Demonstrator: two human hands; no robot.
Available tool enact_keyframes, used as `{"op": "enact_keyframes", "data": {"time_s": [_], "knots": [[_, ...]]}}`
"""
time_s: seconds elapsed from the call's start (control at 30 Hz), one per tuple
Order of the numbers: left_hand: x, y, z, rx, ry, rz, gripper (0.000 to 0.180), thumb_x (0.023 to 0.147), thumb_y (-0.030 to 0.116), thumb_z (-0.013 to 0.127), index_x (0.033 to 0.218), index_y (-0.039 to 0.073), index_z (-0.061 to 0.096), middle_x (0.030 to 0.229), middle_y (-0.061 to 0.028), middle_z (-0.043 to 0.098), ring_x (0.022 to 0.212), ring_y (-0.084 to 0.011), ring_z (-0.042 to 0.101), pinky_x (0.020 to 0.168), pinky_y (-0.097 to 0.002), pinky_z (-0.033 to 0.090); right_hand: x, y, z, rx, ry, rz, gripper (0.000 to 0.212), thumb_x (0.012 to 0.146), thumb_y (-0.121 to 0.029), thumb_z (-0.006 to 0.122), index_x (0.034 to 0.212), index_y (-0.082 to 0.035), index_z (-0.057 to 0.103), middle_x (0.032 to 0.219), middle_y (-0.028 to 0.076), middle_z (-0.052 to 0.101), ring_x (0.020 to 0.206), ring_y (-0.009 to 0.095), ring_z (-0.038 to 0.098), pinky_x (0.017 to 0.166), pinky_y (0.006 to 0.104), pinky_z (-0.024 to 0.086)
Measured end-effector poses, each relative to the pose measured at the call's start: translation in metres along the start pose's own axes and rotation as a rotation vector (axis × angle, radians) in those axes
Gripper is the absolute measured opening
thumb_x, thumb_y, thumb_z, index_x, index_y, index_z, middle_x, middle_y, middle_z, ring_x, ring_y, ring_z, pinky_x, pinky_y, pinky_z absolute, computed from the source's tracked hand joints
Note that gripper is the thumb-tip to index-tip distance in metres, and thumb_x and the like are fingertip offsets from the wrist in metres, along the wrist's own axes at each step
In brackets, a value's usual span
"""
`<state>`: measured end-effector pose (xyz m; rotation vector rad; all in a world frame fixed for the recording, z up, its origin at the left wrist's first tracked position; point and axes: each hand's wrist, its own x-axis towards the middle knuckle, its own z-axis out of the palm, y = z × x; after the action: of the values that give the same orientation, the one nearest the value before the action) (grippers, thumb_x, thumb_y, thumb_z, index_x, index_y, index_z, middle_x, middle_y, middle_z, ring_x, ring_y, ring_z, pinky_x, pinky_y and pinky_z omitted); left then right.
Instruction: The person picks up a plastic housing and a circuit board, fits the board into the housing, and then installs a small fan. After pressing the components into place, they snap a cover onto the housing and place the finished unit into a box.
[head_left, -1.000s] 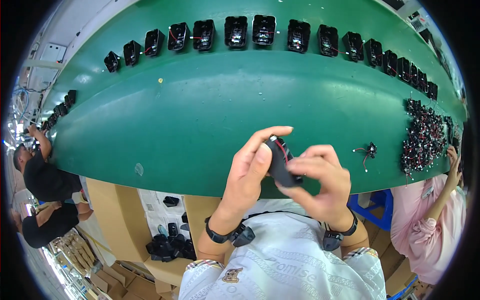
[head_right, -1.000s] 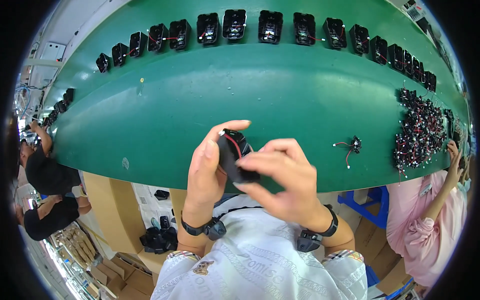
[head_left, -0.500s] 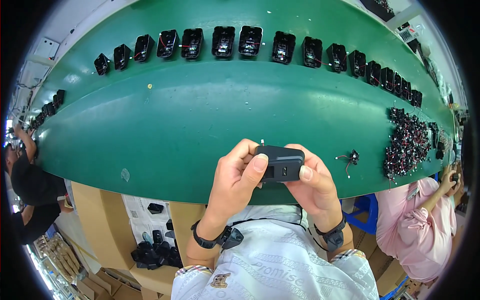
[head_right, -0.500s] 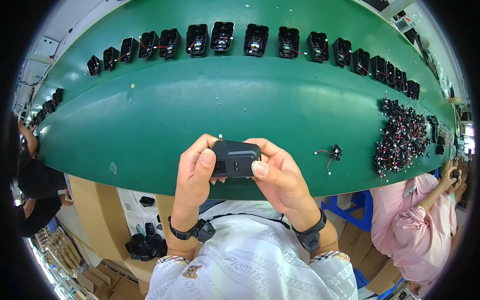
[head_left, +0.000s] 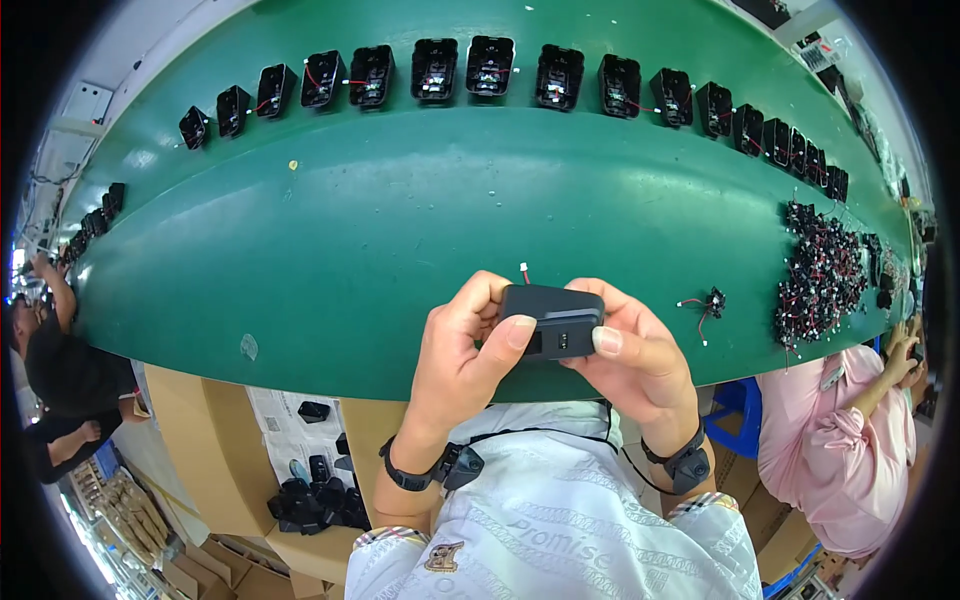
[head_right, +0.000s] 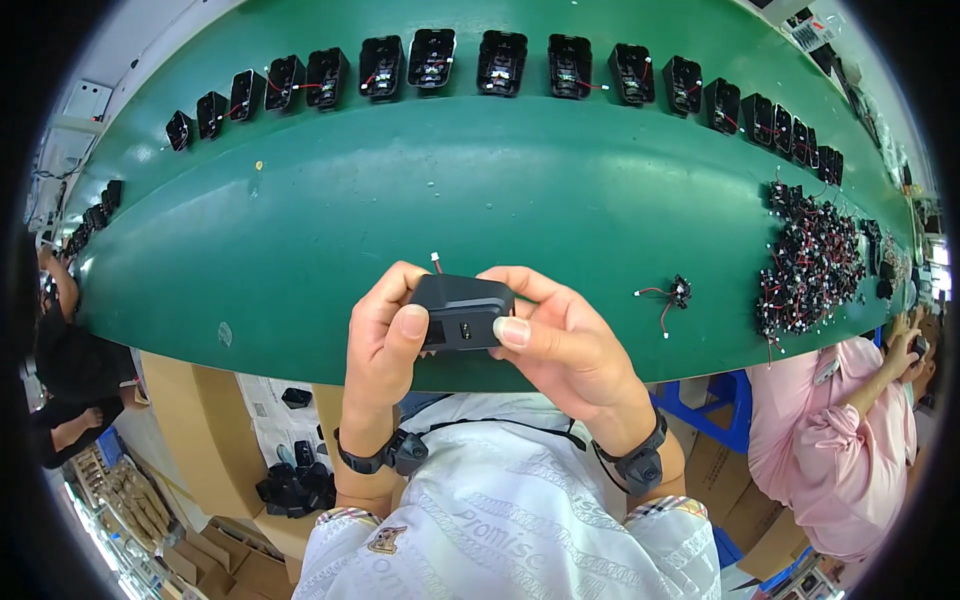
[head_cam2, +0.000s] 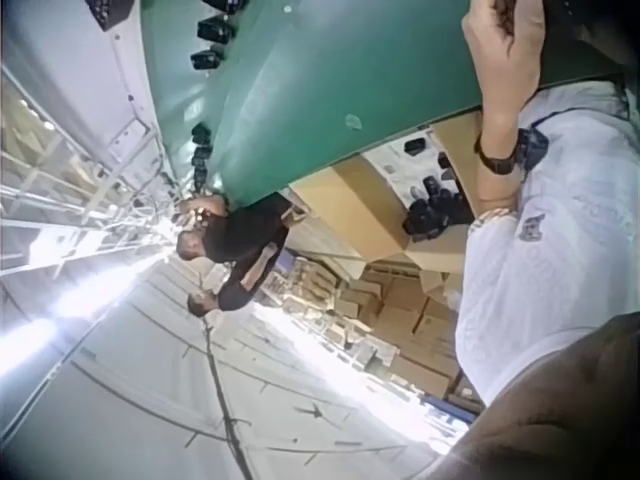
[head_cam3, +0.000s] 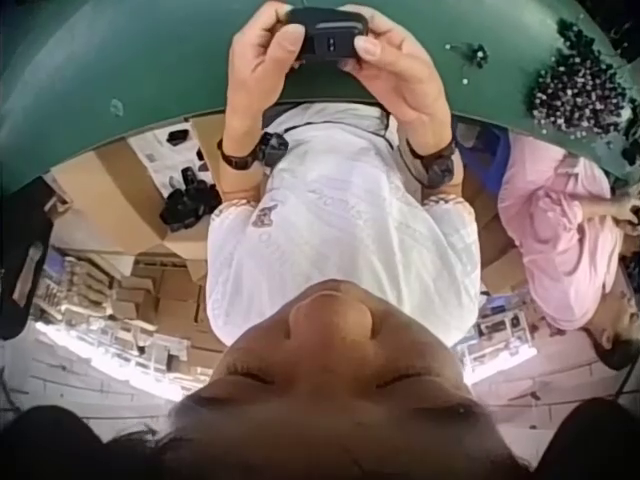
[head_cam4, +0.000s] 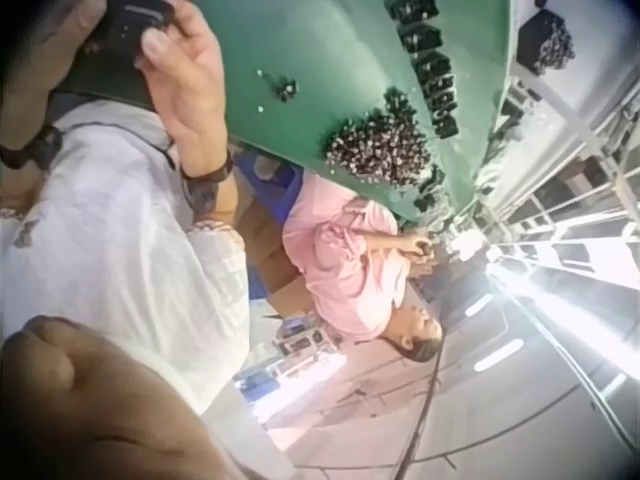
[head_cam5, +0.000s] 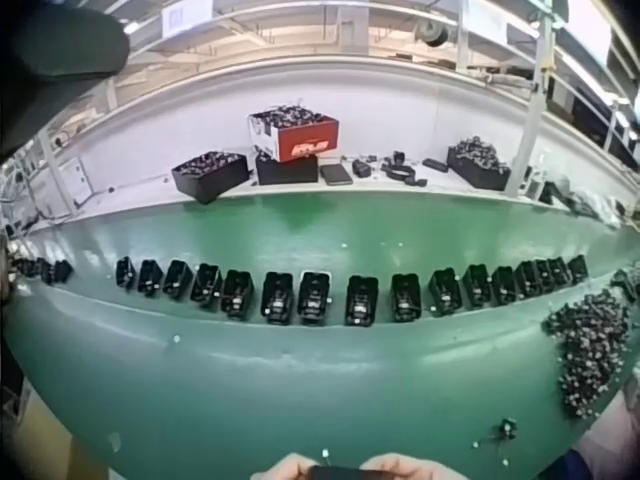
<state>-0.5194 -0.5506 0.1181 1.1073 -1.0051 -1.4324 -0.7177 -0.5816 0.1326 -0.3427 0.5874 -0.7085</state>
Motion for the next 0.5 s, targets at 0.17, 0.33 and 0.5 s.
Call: {"op": "enact_keyframes", "data": {"time_s": [0.17,0.33,0.5], "knots": [[0.002,-0.01,-0.012,0.142,-0.015,0.122,0.037,0.091,0.032,0.073,0.096,-0.001,0.057,0.073,0.0005,0.058,0.062,-0.0039,0.049,0.054,-0.0209,0.039,-0.001,-0.002,-0.003,0.065,-0.053,0.077,0.042,0.088,-0.01,0.073,0.125,-0.001,0.057,0.11,0.005,0.068,0.1,0.012,0.062,0.088,0.0277,0.047],[0.004,0.002,-0.017,0.324,-0.099,0.188,0.037,0.086,0.029,0.078,0.1,-0.001,0.06,0.073,-0.0014,0.058,0.061,-0.0073,0.051,0.056,-0.0236,0.043,-0.008,-0.002,-0.004,-0.078,-0.038,0.039,0.04,0.087,-0.006,0.072,0.124,0.0,0.057,0.112,0.009,0.069,0.104,0.014,0.064,0.096,0.0303,0.048],[0.002,-0.003,-0.015,0.127,-0.144,0.174,0.05,0.089,0.034,0.072,0.119,-0.002,0.055,0.098,-0.0107,0.062,0.085,-0.0154,0.061,0.075,-0.0271,0.049,-0.013,-0.002,0.012,-0.351,0.033,-0.182,0.036,0.08,-0.003,0.078,0.114,0.001,0.064,0.109,0.008,0.07,0.103,0.015,0.064,0.092,0.0304,0.049]]}}
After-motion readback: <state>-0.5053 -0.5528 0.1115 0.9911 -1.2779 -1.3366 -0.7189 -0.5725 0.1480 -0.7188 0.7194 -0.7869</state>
